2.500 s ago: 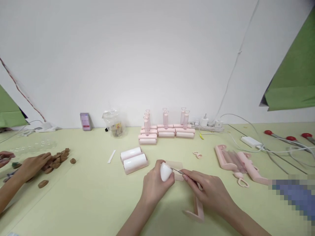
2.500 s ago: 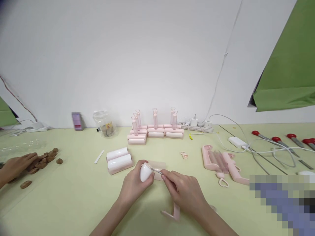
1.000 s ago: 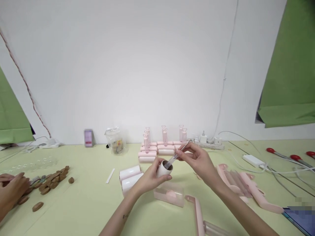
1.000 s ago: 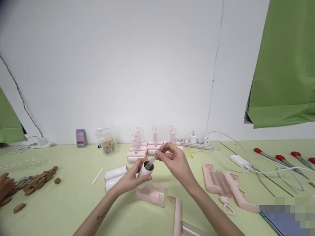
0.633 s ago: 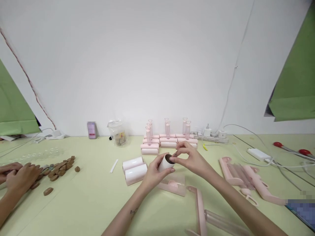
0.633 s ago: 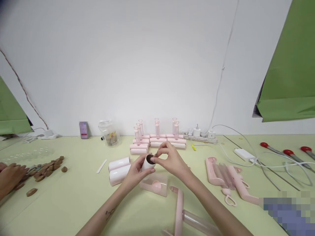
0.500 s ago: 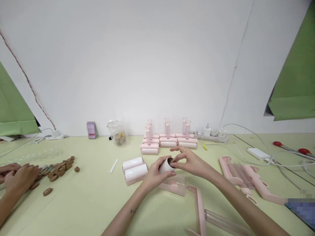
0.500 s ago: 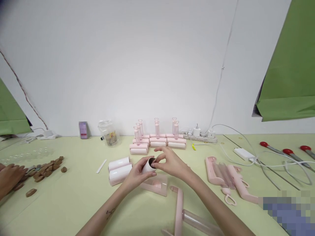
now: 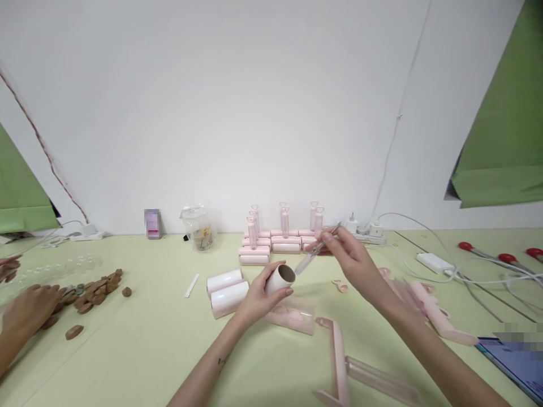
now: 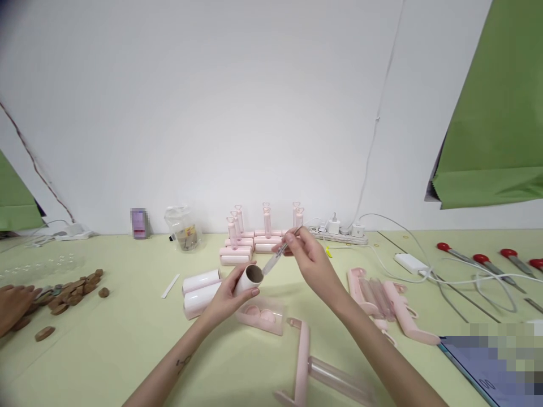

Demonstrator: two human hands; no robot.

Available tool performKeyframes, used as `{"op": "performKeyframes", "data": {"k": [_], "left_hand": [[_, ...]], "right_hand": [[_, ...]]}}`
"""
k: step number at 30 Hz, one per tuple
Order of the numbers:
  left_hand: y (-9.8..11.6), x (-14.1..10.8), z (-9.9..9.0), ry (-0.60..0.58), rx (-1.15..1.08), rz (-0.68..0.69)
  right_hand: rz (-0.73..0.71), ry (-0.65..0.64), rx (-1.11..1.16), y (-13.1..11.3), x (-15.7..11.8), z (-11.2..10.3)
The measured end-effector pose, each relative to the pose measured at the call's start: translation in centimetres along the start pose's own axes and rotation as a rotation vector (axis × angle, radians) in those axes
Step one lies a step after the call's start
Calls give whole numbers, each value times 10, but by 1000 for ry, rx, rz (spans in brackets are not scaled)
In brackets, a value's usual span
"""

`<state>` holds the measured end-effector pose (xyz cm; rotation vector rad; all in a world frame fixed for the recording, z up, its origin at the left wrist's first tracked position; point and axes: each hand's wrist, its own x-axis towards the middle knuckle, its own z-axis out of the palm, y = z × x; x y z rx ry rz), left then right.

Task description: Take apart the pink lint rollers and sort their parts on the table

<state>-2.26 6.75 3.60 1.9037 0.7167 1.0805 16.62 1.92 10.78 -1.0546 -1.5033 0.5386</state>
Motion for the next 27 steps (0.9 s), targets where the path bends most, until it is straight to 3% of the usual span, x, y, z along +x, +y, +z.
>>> {"op": "performKeyframes", "data": {"k": [5, 11, 15, 19, 27], "left_hand": [[-15, 0, 6, 116, -92, 6], [-26, -3, 16, 148, -140, -40], [-27, -5, 17, 184, -150, -55], [-23, -5, 16, 173, -155, -30], [-23, -5, 17, 158, -103, 12]], "right_hand": [[83, -349, -314, 19, -10, 7], [80, -553, -342, 37, -16, 19], [76, -603, -356, 35, -14, 13], [85, -539, -339, 28, -11, 9], [86, -538, -328, 33, -17, 20]]}}
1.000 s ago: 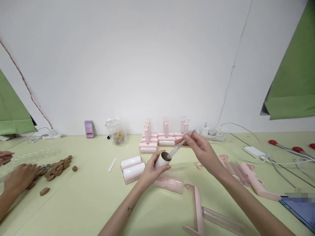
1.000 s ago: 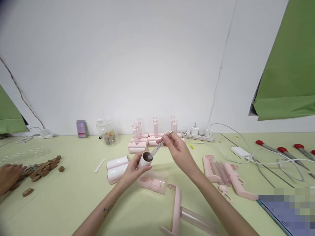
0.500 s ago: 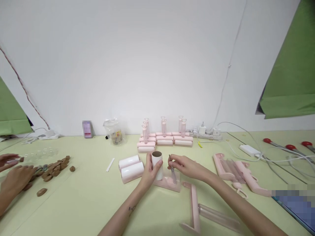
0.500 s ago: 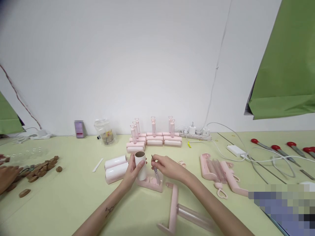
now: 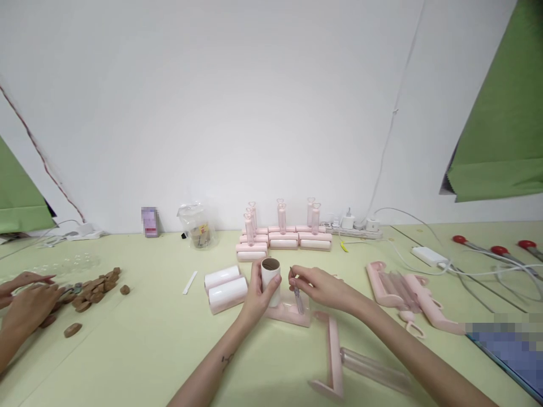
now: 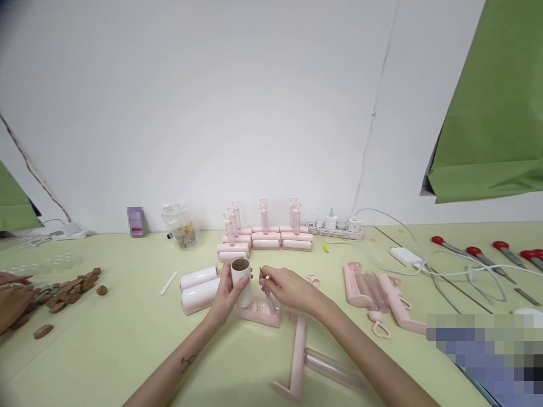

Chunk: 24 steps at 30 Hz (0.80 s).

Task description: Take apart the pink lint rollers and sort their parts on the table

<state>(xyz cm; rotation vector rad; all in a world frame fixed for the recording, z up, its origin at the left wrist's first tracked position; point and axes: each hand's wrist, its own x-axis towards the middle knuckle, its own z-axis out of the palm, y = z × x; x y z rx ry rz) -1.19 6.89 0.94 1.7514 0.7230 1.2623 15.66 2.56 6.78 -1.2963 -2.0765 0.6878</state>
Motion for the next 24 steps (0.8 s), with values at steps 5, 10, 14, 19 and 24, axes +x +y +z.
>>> {"op": "performKeyframes", "data": {"k": [5, 10, 14, 19, 24], "left_hand": [[20, 1, -7, -159, 155, 68], [32, 4, -4, -554, 776, 256], [21, -2, 8, -619, 981, 265], [18, -31, 3, -585, 1084, 249], [4, -58, -47, -370, 1221, 248]], "right_hand": [[18, 186, 43, -2, -2, -31], [-4, 561, 74, -19, -24, -75], [-19, 571, 73, -36, -36, -81], [-27, 520, 95, -43, -44, -74], [94, 258, 92, -22, -71, -66]]}}
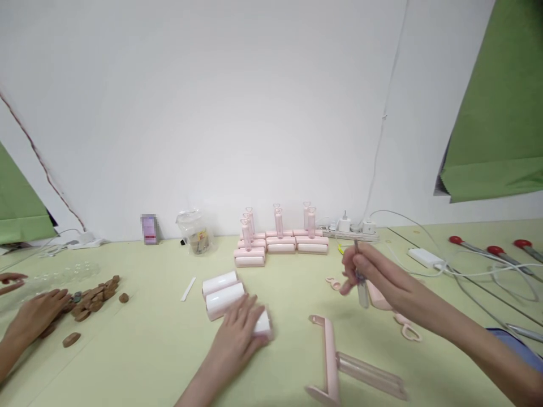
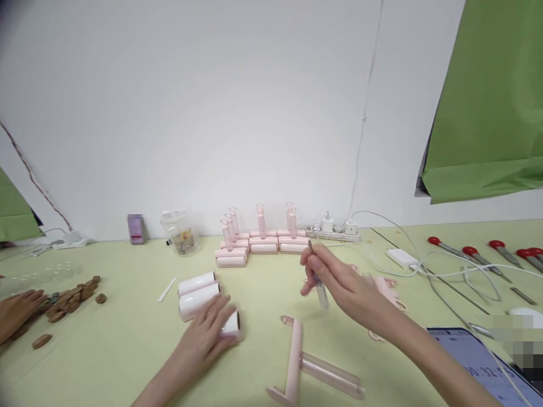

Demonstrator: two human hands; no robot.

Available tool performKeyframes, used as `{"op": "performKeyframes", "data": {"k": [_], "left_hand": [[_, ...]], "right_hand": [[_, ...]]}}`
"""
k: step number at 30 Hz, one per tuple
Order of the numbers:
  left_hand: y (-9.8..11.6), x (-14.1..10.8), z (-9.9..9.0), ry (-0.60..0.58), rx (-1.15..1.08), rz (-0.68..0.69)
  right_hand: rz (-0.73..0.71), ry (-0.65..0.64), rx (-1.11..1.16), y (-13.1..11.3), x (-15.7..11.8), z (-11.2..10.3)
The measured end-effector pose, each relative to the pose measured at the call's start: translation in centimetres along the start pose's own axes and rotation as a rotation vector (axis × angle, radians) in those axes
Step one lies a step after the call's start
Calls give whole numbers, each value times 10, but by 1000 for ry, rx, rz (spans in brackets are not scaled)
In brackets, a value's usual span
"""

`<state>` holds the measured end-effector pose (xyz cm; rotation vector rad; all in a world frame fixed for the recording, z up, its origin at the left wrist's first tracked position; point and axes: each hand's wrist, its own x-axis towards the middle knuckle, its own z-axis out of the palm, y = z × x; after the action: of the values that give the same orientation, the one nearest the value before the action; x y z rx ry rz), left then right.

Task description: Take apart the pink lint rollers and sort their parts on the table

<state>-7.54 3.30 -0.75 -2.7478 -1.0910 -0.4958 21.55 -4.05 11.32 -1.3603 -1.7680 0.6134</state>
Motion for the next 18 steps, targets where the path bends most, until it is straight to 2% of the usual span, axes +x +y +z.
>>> {"op": "performKeyframes", "data": {"k": [2, 4, 6, 7, 9, 12, 14, 16, 18], "left_hand": [[-18, -4, 4, 101, 89, -17], [-25, 1, 4, 197, 128, -10], [-14, 12, -1, 242, 51, -24], [-3, 19, -4, 224, -42, -54], [25, 30, -9, 106, -318, -187], [63, 43, -7, -142, -786, -383], [76, 49, -1, -255, -1037, -476], [82, 53, 5, -288, -1165, -513], [86, 53, 7, -262, -1158, -505]], "right_hand": [[68, -192, -157, 15, -12, 3], [88, -341, -326, 30, -22, 13], [59, -416, -465, 42, -29, 28], [29, -426, -515, 47, -32, 38], [-75, -440, -566, 55, -35, 58], [-168, -297, -658, 65, -35, 88], [-230, -157, -741, 73, -34, 104], [-342, -12, -807, 81, -34, 114], [-480, 143, -855, 85, -35, 120]]}}
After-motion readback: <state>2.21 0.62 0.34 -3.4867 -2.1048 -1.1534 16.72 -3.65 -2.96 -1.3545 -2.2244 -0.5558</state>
